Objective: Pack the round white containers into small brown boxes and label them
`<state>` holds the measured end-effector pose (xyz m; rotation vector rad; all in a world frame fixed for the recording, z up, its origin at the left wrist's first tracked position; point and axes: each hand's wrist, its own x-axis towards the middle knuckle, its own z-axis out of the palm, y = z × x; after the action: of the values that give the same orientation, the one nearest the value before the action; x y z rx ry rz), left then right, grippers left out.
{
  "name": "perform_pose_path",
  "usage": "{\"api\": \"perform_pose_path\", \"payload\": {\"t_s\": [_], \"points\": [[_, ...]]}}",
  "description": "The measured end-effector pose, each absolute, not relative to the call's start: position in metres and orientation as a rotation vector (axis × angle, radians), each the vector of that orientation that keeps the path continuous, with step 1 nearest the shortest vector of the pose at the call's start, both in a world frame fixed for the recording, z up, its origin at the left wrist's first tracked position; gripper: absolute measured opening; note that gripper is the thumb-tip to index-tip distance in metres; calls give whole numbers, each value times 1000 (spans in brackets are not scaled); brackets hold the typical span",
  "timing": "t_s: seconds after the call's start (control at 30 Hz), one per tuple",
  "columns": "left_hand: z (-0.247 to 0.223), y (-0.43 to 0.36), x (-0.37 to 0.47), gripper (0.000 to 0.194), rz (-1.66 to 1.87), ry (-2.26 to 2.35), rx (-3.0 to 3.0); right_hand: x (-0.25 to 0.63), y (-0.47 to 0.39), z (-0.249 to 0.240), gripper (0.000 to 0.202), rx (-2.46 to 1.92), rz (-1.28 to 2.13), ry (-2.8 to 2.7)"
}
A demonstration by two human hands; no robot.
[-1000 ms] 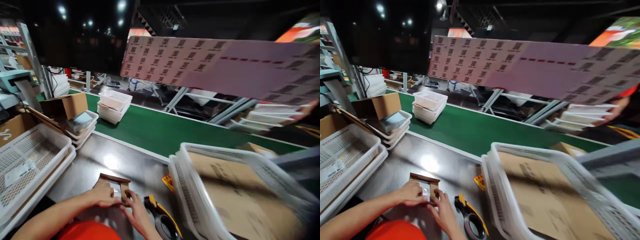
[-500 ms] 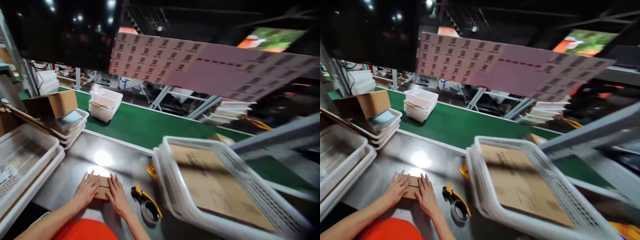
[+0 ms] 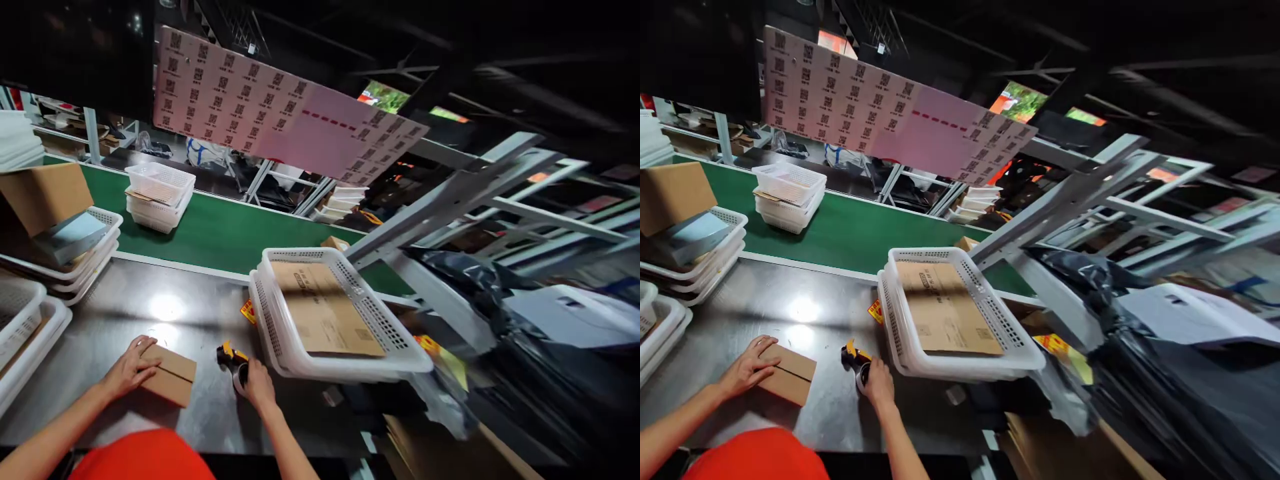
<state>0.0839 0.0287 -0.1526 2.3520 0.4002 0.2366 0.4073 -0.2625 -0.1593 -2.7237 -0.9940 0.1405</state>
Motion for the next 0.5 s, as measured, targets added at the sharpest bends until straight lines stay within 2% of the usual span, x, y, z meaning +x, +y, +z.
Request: {"api": "perform_pose_path", "payload": {"t_s": [0.1,0.2,0.37,0.43,0.5], "points": [[-151,28,89,31,217,452,2251,410,-262,-153,20,-2730,212,-978],[-155,25,90,30,236,509,2119,398,-259,-141,17,-2681,295,-1015],[-151,23,92,29,237,508,2015,348,-231,-103,60,-2062,283,-1419],[-147,24,94,24,239,490,2030,324,-211,-90,67,-1845,314,-1669],[-142,23,95,20,221,491,2046,304,-192,-84,72,-1808,350,-1889]]}}
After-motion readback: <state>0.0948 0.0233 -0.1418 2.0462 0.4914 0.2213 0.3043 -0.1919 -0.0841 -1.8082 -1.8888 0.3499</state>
